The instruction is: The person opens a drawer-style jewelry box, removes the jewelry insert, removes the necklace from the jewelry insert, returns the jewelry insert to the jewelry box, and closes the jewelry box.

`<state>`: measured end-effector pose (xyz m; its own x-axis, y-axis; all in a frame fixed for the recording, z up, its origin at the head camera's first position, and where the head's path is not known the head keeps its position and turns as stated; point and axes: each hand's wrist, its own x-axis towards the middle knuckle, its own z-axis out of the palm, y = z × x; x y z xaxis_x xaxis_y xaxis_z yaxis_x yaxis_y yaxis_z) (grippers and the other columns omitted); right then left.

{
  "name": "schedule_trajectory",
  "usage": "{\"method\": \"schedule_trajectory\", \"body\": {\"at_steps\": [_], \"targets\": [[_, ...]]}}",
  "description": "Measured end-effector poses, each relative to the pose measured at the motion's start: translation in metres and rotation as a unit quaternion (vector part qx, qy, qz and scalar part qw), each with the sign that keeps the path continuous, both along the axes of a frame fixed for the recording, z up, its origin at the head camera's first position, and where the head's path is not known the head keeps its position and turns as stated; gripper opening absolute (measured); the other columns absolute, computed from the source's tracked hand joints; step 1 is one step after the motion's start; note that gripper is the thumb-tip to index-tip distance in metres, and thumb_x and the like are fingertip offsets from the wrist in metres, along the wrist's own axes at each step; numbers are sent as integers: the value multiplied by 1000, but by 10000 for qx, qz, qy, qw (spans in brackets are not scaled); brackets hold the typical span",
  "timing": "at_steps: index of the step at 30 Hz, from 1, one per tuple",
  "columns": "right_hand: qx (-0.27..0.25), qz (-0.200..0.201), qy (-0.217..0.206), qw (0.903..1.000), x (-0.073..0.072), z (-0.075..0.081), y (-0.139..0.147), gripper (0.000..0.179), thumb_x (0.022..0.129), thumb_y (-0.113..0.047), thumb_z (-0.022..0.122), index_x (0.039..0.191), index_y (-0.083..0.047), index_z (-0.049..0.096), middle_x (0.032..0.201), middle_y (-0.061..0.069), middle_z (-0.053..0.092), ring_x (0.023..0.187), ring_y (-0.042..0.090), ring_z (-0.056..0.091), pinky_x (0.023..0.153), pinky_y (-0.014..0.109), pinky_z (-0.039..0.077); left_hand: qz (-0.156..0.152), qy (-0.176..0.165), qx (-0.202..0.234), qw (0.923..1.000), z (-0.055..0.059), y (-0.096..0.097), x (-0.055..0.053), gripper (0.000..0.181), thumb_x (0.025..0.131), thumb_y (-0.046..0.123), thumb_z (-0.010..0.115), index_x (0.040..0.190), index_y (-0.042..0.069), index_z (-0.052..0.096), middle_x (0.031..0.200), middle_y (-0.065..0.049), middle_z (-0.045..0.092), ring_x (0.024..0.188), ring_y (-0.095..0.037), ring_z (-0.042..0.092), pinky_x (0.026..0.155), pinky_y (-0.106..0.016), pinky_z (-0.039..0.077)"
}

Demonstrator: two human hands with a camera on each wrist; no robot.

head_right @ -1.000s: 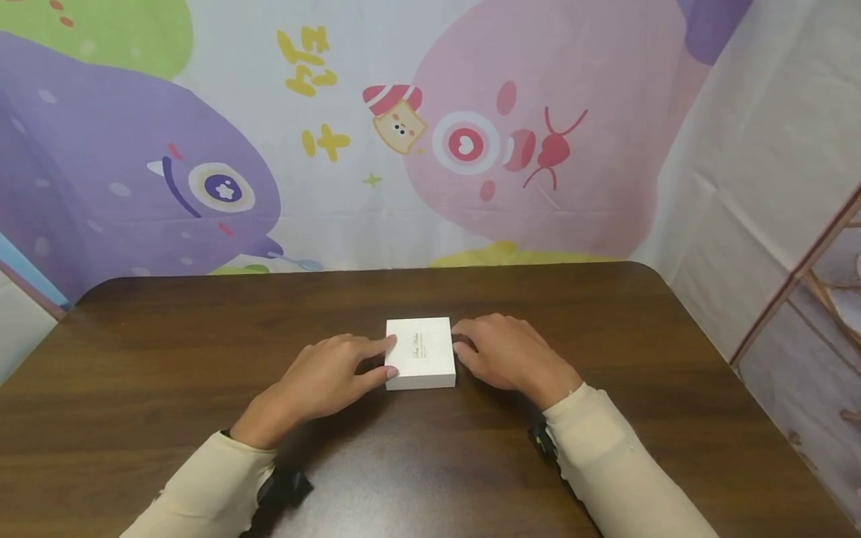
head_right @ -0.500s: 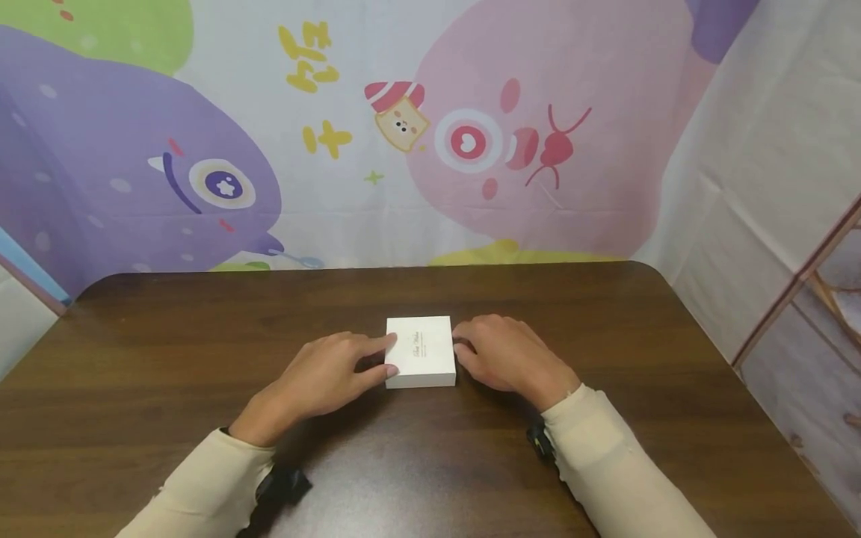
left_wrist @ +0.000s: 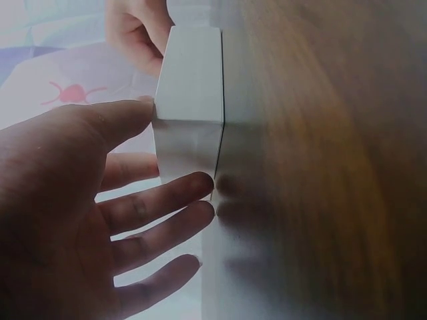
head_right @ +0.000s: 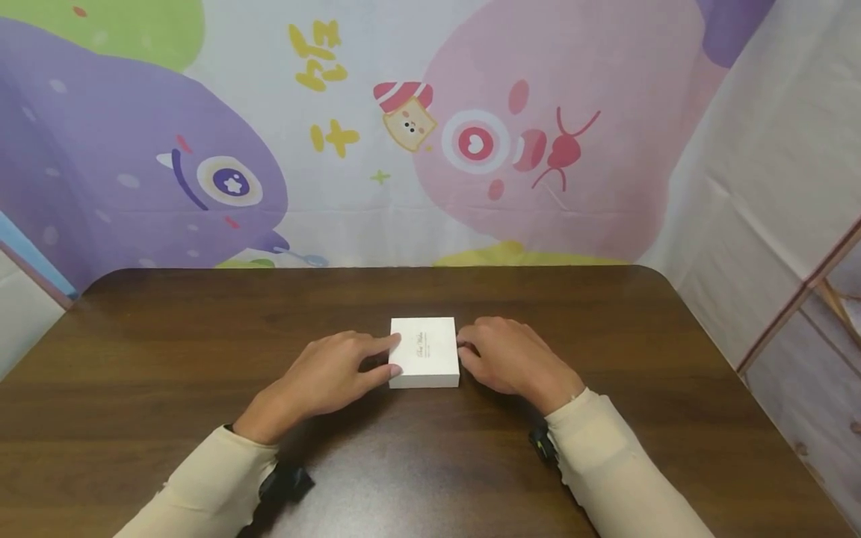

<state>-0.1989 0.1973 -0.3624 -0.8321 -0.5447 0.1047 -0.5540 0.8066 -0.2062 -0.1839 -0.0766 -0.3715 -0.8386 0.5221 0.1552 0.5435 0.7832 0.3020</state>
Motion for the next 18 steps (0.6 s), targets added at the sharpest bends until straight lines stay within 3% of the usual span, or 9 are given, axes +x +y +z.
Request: {"method": "schedule_trajectory", "body": {"at_steps": [9,18], "targets": [[137,1,75,9999,1,0,2,14,95,-17,66,105,-20,75,91,-7,64,82,13,62,69,39,52,-85,10,5,10000,0,1,0,50,96,46,65,140,21,62,122,-1,70,111,-22,65,89,-45,50],[208,43,264,9994,-1,-1,1,8,93,-15,69,96,-22,73,85,-8,62,77,12,60,64,40,51,-79,-44,28,10000,0,0,0,52,97,47,63,141,21,60,124,-1,69,112,-21,65,89,-44,50]]}}
